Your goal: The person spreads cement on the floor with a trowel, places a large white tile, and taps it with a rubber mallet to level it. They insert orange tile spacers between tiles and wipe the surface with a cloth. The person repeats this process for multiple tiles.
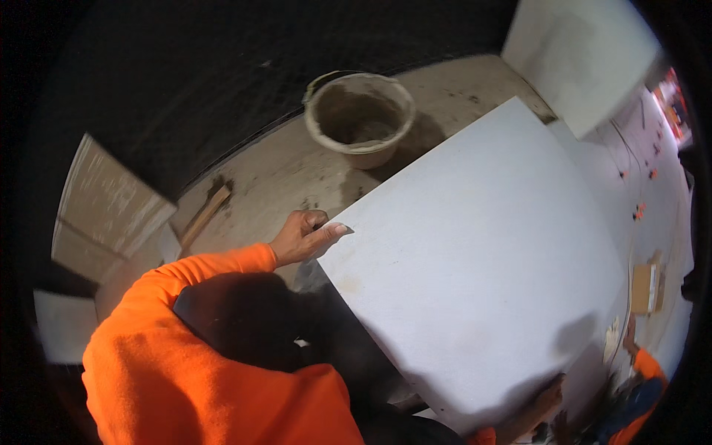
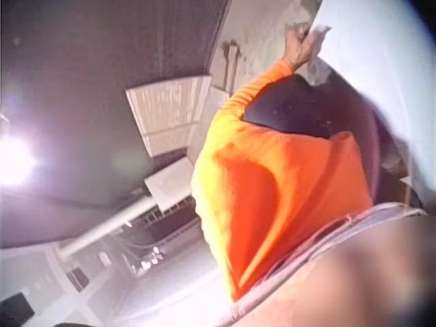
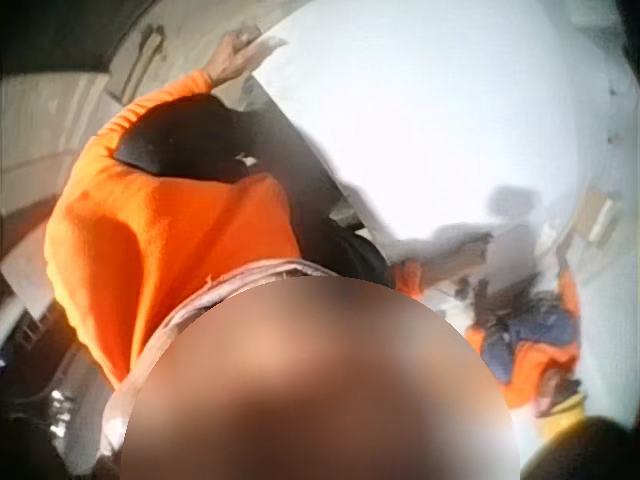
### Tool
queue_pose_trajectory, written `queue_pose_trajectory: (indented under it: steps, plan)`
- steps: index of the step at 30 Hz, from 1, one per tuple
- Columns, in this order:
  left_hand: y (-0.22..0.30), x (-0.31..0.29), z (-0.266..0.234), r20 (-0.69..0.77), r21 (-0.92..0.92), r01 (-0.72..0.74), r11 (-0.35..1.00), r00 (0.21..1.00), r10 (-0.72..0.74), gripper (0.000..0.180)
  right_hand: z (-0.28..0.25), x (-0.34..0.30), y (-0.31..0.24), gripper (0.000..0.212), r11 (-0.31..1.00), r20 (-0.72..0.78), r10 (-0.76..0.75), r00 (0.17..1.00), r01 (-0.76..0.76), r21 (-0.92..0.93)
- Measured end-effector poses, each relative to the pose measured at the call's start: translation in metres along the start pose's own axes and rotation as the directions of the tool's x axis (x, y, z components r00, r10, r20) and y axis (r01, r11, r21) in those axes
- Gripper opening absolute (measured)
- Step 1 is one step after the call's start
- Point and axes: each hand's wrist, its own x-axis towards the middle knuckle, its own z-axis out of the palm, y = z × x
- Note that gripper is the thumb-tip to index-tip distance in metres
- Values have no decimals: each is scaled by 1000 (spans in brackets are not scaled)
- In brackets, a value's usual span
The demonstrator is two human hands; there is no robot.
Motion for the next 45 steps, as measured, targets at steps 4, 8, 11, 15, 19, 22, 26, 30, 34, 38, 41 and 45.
queue_pose_trajectory:
  steps: [4,8,11,15,19,22,26,30,34,38,41,45]
  plan:
    - [-18,-69,-17,-268,-139,51,989,960,-87,50,3,15,-66,58,988,29,-132,991,134,-74]
    - [-38,-139,-34,-586,-72,74,995,804,-102,45,63,25,-171,67,945,252,-314,915,326,-6]
    - [-49,-174,-53,-740,18,96,995,671,-51,41,139,22,-243,65,810,298,-538,788,581,-75]
    - [-65,-240,-51,-844,-151,127,980,500,-195,50,215,-8,-297,62,744,533,-622,574,645,173]
    - [-80,-290,-49,-892,-245,116,963,361,-270,50,278,-64,-332,65,623,617,-658,432,772,123]
    - [-93,-309,-80,-904,-326,62,944,272,-330,41,359,-110,-362,68,482,654,-688,314,871,90]
    - [-102,-364,-129,-921,-331,93,939,185,-343,39,428,-176,-357,67,426,726,-651,221,898,109]
    - [-84,-420,-162,-927,-326,244,913,107,-360,41,455,-253,-341,66,402,829,-510,232,915,-9]
    - [-55,-448,-176,-912,-334,321,886,127,-389,42,461,-308,-315,59,514,889,-357,287,855,-70]
    - [-57,-448,-185,-889,-359,340,869,158,-429,41,459,-329,-288,57,557,943,-240,230,828,-60]
    - [-73,-444,-194,-858,-400,369,839,171,-484,44,464,-334,-277,55,436,927,-295,230,896,-83]
    - [-88,-438,-205,-794,-498,426,755,125,-595,46,481,-326,-261,64,511,952,-71,297,831,-221]
